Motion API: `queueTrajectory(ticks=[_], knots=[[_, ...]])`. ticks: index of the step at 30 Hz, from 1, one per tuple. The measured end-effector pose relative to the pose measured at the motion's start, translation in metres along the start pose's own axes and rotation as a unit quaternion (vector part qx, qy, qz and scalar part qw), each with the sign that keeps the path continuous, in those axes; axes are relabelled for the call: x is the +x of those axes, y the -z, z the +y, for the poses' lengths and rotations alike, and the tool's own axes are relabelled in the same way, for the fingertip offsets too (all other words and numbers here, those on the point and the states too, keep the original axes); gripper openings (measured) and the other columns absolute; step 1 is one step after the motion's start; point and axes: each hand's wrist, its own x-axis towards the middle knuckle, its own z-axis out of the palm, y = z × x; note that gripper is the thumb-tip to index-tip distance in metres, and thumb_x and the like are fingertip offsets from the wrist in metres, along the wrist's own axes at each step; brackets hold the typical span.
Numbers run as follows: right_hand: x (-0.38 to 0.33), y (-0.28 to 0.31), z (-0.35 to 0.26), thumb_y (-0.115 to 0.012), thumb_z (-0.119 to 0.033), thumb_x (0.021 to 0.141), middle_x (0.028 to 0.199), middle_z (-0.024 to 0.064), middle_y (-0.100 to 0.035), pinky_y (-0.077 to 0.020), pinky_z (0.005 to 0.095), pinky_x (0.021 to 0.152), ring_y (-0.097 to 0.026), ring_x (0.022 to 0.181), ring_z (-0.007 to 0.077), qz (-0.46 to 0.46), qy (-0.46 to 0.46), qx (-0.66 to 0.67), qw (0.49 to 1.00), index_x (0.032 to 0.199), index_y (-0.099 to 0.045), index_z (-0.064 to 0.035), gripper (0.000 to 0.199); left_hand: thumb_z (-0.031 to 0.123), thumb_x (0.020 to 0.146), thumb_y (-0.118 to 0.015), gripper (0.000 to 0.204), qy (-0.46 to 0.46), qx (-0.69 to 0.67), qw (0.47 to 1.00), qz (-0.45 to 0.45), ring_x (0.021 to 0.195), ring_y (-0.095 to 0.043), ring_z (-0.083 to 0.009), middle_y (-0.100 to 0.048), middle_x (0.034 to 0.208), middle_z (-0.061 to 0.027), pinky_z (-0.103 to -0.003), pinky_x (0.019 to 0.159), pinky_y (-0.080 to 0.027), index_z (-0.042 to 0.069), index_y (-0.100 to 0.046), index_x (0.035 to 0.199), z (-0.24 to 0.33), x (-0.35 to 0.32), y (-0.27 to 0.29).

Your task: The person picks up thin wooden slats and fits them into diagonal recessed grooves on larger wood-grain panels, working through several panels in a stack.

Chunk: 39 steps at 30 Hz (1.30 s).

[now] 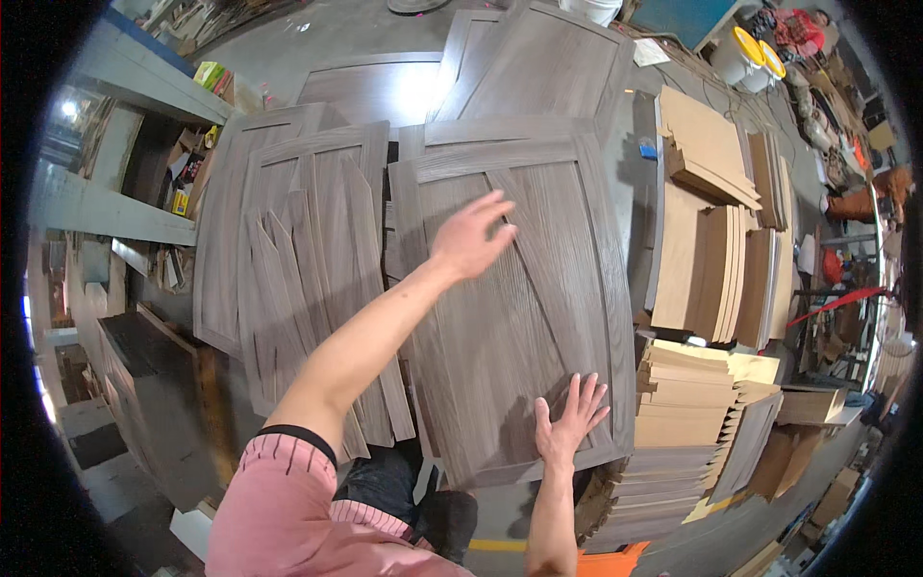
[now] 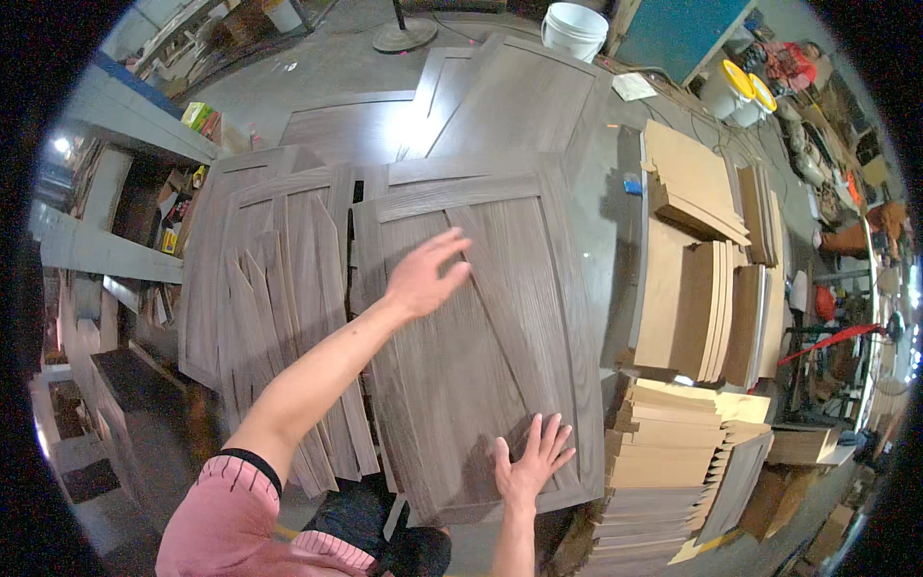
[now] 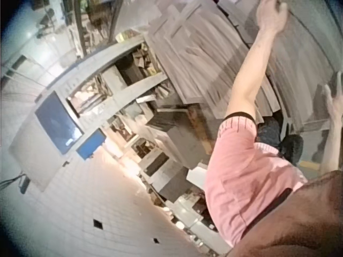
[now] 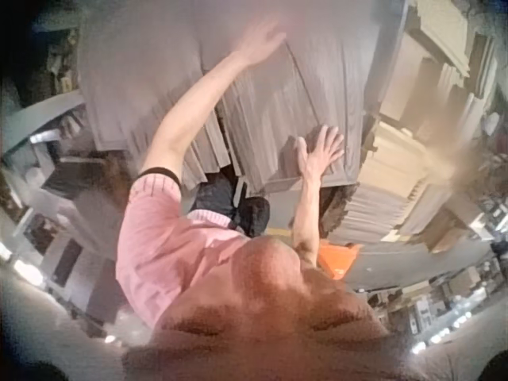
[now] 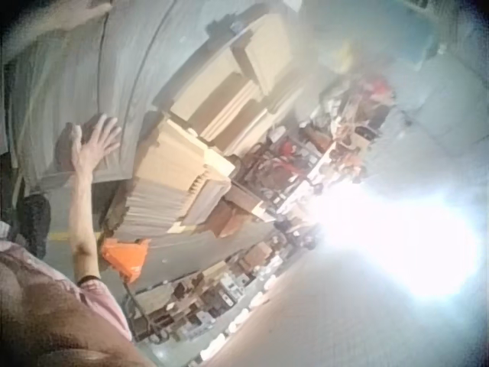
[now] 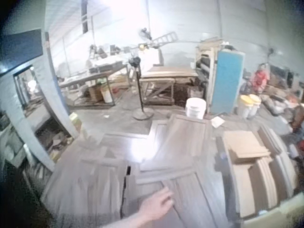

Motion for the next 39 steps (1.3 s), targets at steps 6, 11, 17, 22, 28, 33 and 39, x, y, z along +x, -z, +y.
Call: queueTrajectory(ticks=[6,11,17,22,28,33,39], knots=[[-0.040,-0.004,-0.009,-0.075,-0.023,0.087,0.155,0.0168,-0.046,-0.0169,0.0654,0.123,-0.030,0.151,0.0427,0.112,-0.031,0.081,0.990,0.144,-0.055,-0.0078,0.063,0.030,0.087,-0.076,0.067,0.180,0.216,0.917,0.281,0.127,-0.052,-0.0380,-0.049,0.138,-0.0194,-0.051,0.106,-0.045,0.011,-0.051,0.146,-0.077,-0.098,0.059],[-0.082,-0.022,-0.029,-0.071,-0.015,0.090,0.152,0.0168,-0.048,-0.0268,0.0599,0.119,-0.036,0.146,0.0426,0.099,-0.030,0.094,0.990,0.142,-0.055,-0.0047,0.055,0.034,0.086,-0.079,0.080,0.259,0.154,0.925,0.233,0.130,-0.052,-0.0400,-0.047,0.140,-0.0202,-0.053,0.105,-0.048,0.011,-0.042,0.154,-0.083,-0.105,0.069],[-0.111,-0.022,-0.061,-0.073,-0.013,0.087,0.148,0.0177,-0.051,-0.0321,0.0558,0.118,-0.040,0.143,0.0422,0.118,-0.029,0.140,0.983,0.137,-0.059,-0.0032,0.053,0.027,0.084,-0.080,0.090,0.262,0.039,0.928,0.262,0.137,-0.050,-0.0385,-0.047,0.148,-0.0238,-0.048,0.110,-0.047,0.009,-0.033,0.159,-0.102,-0.112,0.083],[-0.118,-0.006,-0.099,-0.076,-0.014,0.086,0.146,0.0185,-0.052,-0.0370,0.0515,0.115,-0.045,0.139,0.0403,0.107,-0.006,0.241,0.965,0.139,-0.057,-0.0018,0.058,0.019,0.088,-0.074,0.088,0.216,-0.138,0.943,0.212,0.137,-0.054,-0.0350,-0.052,0.149,-0.0256,-0.042,0.116,-0.041,0.007,-0.027,0.161,-0.026,-0.143,0.105],[-0.127,0.007,-0.149,-0.082,-0.027,0.084,0.137,0.0241,-0.056,-0.0474,0.0510,0.104,-0.057,0.125,0.0438,-0.040,-0.006,0.256,0.966,0.152,-0.045,-0.0044,0.080,0.019,0.092,-0.070,0.087,0.051,-0.117,0.968,0.218,0.145,-0.044,-0.0362,-0.046,0.155,-0.0247,-0.043,0.119,-0.036,0.006,-0.020,0.162,0.017,-0.132,-0.007],[-0.156,-0.020,-0.116,-0.079,-0.026,0.087,0.131,0.0245,-0.059,-0.0522,0.0520,0.095,-0.061,0.116,0.0460,-0.067,-0.140,0.198,0.968,0.156,-0.040,-0.0095,0.080,0.021,0.094,-0.072,0.085,0.120,-0.185,0.965,0.141,0.146,-0.040,-0.0332,-0.039,0.159,-0.0217,-0.041,0.121,-0.033,0.005,-0.023,0.162,0.021,-0.134,-0.062],[-0.162,-0.021,-0.090,-0.079,-0.023,0.086,0.123,0.0208,-0.060,-0.0533,0.0496,0.091,-0.062,0.110,0.0427,0.018,-0.143,0.196,0.970,0.149,-0.049,-0.0067,0.071,0.046,0.095,-0.068,0.076,-0.054,0.276,0.959,0.032,0.145,-0.037,-0.0347,-0.036,0.161,-0.0116,-0.049,0.121,-0.030,0.015,-0.040,0.159,0.003,-0.102,-0.046]])
